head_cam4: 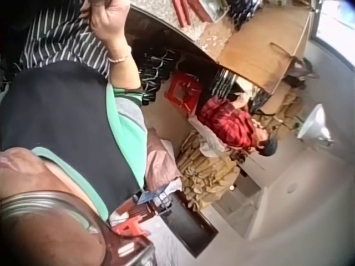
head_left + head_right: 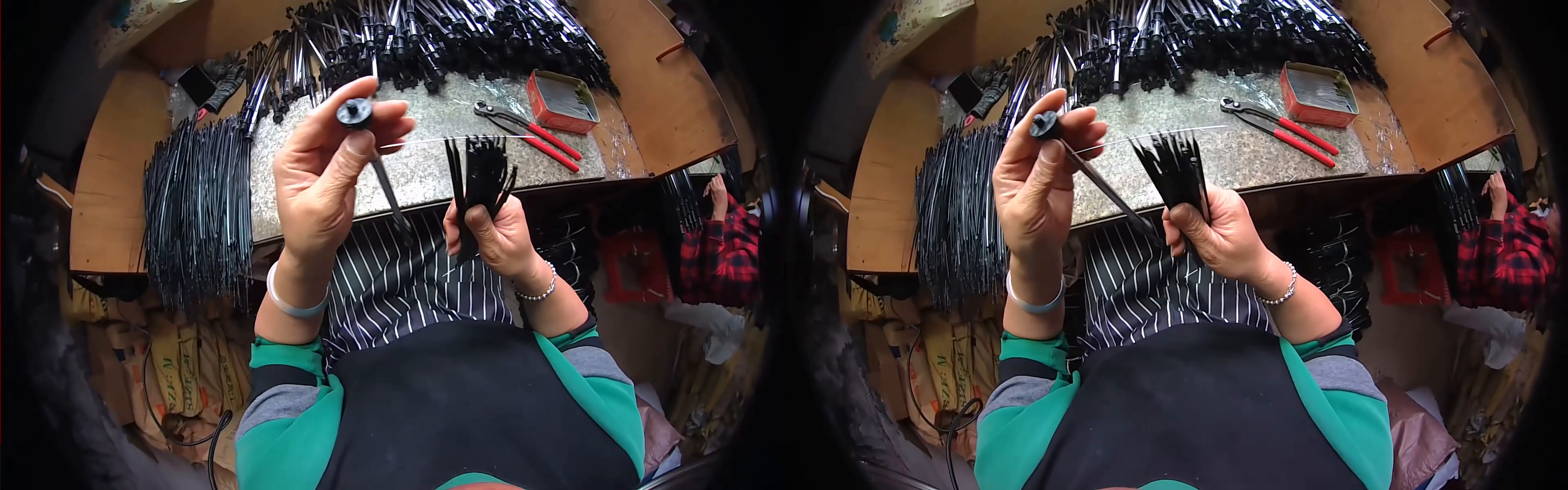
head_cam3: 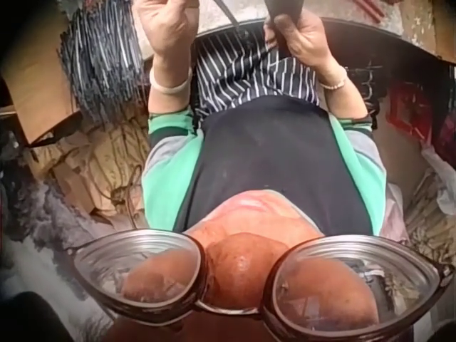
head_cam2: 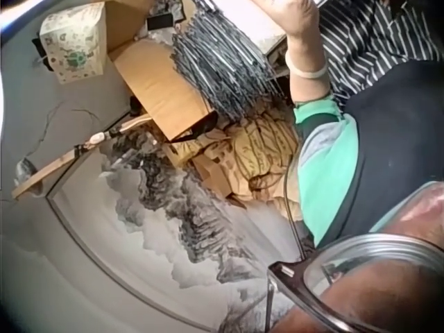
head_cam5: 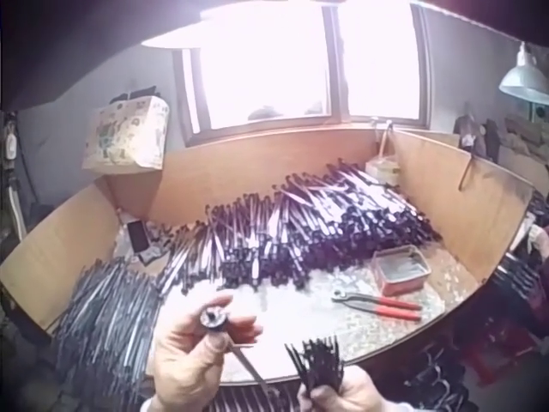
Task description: Assembling bundles of wire components into plastic connectors using pliers at a factory workstation.
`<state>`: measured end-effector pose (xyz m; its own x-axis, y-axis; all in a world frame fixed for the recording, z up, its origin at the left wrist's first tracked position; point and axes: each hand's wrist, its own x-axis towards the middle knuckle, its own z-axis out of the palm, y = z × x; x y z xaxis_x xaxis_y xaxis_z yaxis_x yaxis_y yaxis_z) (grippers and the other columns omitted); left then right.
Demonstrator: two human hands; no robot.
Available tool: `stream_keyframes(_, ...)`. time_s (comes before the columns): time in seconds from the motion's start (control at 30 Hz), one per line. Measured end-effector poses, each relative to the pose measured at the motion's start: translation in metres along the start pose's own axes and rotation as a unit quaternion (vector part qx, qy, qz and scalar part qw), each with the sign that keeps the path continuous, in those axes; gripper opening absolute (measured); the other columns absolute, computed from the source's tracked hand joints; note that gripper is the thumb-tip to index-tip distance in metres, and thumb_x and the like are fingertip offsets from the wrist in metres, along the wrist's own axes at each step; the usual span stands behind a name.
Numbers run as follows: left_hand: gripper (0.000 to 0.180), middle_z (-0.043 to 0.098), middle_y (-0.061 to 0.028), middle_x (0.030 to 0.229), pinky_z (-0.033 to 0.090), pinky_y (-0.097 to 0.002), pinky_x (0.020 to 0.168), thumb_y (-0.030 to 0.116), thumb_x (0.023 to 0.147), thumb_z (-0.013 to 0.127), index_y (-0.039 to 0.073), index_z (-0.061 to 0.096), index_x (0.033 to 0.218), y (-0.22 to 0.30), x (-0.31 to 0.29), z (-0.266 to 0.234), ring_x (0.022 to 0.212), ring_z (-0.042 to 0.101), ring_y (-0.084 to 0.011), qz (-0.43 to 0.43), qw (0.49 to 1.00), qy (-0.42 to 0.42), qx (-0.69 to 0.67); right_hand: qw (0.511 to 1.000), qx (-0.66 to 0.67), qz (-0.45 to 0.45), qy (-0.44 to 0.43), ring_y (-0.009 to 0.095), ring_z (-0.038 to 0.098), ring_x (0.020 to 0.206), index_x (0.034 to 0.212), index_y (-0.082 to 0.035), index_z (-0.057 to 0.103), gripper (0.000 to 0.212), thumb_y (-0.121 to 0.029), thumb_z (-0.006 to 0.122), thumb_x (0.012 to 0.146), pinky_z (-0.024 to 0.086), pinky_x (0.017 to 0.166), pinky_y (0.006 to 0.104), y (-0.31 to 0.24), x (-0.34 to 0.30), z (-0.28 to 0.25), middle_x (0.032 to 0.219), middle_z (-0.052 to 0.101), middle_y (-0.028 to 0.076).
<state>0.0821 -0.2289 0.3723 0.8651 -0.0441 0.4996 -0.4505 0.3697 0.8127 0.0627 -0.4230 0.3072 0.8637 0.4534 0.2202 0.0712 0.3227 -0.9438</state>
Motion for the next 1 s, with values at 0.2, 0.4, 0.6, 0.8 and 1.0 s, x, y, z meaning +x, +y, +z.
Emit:
stream_keyframes(0.2,0.041,0.062,-0.0181,0.101,0.054,-0.0317,0.075,0.012,0.087,0.055,-0.002,0.044,0.125,-0.010,-0.002,0.008,0.092,0.063,-0.0263,-0.038,0.992,-0.011,-0.118,0.999,-0.012,0.018,-0.026,0.012,0.055,0.056,0.079,0.001,0.054,0.042,-0.040,0.052,0.087,0.046,0.050,0.0231,-0.002,0.008,0.009,0.066,0.055,0.007)
stream_keyframes(0.4,0.041,0.060,-0.0171,0.105,0.054,-0.0321,0.075,0.008,0.087,0.055,0.001,0.044,0.125,-0.015,-0.002,0.011,0.091,0.062,-0.0240,-0.049,0.977,0.022,-0.208,1.000,-0.011,0.013,-0.001,0.012,0.053,0.055,0.080,0.001,0.052,0.043,-0.041,0.053,0.086,0.046,0.049,0.0232,-0.003,0.009,0.012,0.068,0.053,0.007)
stream_keyframes(0.6,0.040,0.058,-0.0158,0.110,0.054,-0.0321,0.078,0.003,0.087,0.053,0.004,0.044,0.126,-0.018,-0.003,0.016,0.092,0.061,-0.0209,-0.053,0.969,0.068,-0.232,0.999,0.045,-0.027,0.005,0.011,0.052,0.054,0.083,0.002,0.050,0.046,-0.043,0.050,0.087,0.048,0.042,0.0224,-0.004,0.015,0.012,0.076,0.051,0.008)
stream_keyframes(0.8,0.040,0.059,-0.0142,0.110,0.051,-0.0289,0.083,0.000,0.087,0.052,0.004,0.044,0.126,-0.021,-0.004,0.023,0.093,0.060,-0.0180,-0.061,0.965,0.084,-0.241,1.000,0.018,-0.001,-0.025,0.011,0.053,0.051,0.089,0.002,0.052,0.045,-0.043,0.050,0.087,0.047,0.043,0.0219,-0.004,0.024,0.021,0.068,0.053,0.006)
stream_keyframes(1.0,0.039,0.060,-0.0120,0.106,0.051,-0.0263,0.080,0.000,0.086,0.054,0.003,0.047,0.124,-0.022,-0.003,0.024,0.090,0.060,-0.0161,-0.067,0.965,0.093,-0.236,0.999,0.026,-0.006,-0.023,0.011,0.054,0.050,0.090,0.002,0.053,0.044,-0.042,0.050,0.088,0.046,0.042,0.0211,-0.004,0.026,0.021,0.065,0.053,0.005)
